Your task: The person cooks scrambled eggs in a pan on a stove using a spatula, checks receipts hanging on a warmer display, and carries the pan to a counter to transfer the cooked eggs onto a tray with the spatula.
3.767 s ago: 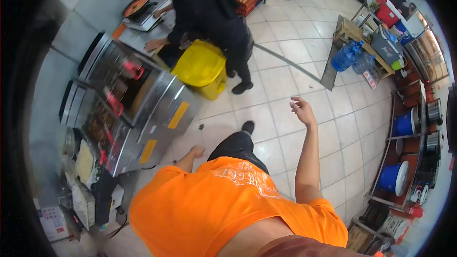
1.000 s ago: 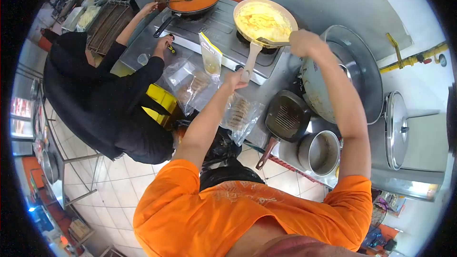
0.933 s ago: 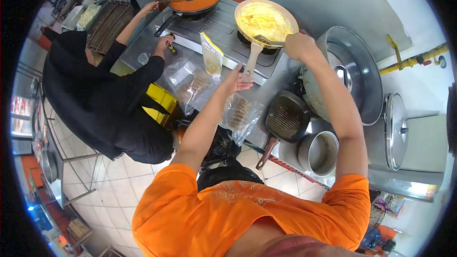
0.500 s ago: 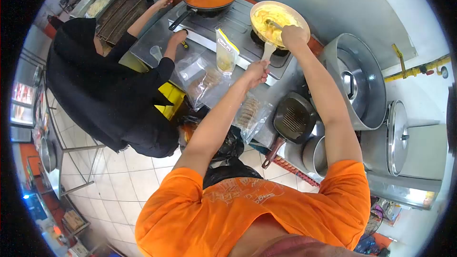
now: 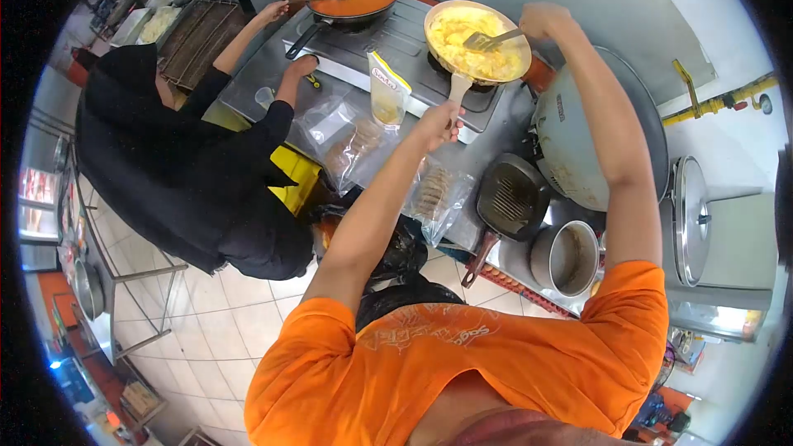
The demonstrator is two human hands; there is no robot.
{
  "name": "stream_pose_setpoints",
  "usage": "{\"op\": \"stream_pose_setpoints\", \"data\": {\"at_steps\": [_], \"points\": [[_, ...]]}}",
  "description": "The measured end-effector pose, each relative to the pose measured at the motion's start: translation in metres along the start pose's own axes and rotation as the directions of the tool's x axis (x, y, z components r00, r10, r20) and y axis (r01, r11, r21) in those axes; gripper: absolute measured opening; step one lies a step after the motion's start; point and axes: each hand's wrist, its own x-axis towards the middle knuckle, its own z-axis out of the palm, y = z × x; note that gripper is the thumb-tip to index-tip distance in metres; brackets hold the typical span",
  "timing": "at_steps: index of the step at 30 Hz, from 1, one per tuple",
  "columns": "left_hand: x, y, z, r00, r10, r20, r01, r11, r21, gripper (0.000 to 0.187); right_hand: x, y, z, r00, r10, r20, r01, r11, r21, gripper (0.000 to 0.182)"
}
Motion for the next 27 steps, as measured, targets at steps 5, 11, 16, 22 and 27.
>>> {"op": "stream_pose_setpoints", "data": {"at_steps": [5, 11, 16, 22, 27], "points": [[0.022, -0.004, -0.006, 0.999, 0.032, 0.043, -0.034, 0.999, 0.039, 0.024, -0.076, -0.028, -0.024, 0.999, -0.040, 0.029, 0.045, 0.985, -0.164, 0.023], [0.018, -0.008, 0.003, 0.992, 0.124, 0.013, -0.124, 0.986, 0.111, 0.025, -0.112, -0.051, 0.000, 0.997, 0.026, 0.072, -0.016, 0.992, -0.124, 0.024], [0.016, -0.008, 0.007, 0.985, 0.162, -0.065, -0.145, 0.968, 0.205, 0.023, -0.069, -0.026, 0.061, 0.982, 0.178, -0.059, -0.170, 0.978, 0.121, 0.027], [0.012, -0.007, 0.009, 0.976, 0.217, -0.027, -0.200, 0.936, 0.291, 0.026, -0.032, -0.003, 0.091, 0.957, 0.281, -0.069, -0.253, 0.928, 0.273, 0.028], [0.010, -0.007, 0.010, 0.960, 0.280, -0.029, -0.238, 0.862, 0.447, 0.031, -0.002, 0.015, 0.110, 0.942, 0.321, -0.101, -0.269, 0.899, 0.347, 0.030]]}}
